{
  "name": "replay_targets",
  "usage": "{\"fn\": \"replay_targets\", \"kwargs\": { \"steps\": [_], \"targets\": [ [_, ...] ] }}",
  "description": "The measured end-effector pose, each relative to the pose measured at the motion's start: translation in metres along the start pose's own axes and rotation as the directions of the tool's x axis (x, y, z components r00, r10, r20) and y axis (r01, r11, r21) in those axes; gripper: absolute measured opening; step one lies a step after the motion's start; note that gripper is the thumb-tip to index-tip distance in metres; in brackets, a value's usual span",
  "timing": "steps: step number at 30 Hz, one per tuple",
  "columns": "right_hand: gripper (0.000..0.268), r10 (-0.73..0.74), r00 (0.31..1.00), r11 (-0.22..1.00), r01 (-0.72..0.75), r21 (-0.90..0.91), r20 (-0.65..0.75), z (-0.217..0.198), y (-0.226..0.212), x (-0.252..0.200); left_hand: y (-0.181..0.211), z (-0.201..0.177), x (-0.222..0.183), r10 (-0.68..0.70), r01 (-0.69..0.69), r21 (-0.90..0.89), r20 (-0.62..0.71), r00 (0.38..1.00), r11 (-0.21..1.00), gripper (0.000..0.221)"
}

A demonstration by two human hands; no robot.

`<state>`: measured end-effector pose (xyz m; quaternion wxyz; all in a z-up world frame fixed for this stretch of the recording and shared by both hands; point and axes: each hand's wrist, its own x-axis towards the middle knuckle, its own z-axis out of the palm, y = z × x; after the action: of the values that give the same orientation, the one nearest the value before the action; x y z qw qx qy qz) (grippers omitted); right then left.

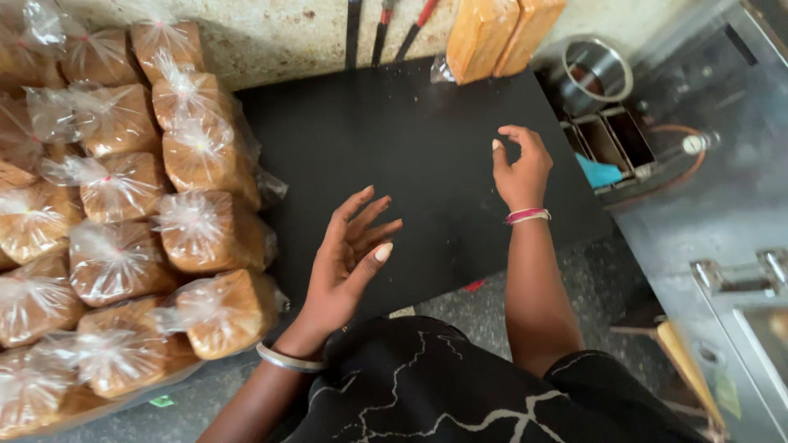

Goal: The person organizes numerous loaves of packaged bread on a dark table, moving them from one side to the other and stacking them.

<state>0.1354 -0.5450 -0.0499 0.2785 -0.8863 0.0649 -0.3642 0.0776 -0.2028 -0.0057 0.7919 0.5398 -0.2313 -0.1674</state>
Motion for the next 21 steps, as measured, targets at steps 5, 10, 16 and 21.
{"fn": "replay_targets", "kwargs": {
  "steps": [5, 10, 16, 21],
  "targets": [
    [0.041, -0.024, 0.992, 0.997, 0.033, -0.066, 0.127, 0.022, 0.063, 0.068, -0.018, 0.028, 0.014, 0.015, -0.011, 0.023, -0.191, 0.981, 1.0, 0.068],
    [0.081, -0.224, 0.973, 0.974, 0.222, 0.036, 0.058, 0.106, 0.146, 0.189, -0.025, 0.045, 0.0, -0.057, 0.113, 0.116, -0.401, 0.914, 0.987, 0.076],
    [0.075, -0.232, 0.963, 0.963, 0.247, -0.108, 0.134, 0.162, 0.165, 0.266, -0.023, 0.067, -0.024, -0.054, 0.133, 0.206, -0.35, 0.935, 0.969, 0.093],
    [0.046, -0.2, 0.978, 0.973, 0.205, -0.109, 0.056, 0.146, 0.164, 0.219, -0.02, 0.067, -0.029, 0.01, 0.087, 0.283, -0.327, 0.945, 0.955, 0.096]
  ]
}}
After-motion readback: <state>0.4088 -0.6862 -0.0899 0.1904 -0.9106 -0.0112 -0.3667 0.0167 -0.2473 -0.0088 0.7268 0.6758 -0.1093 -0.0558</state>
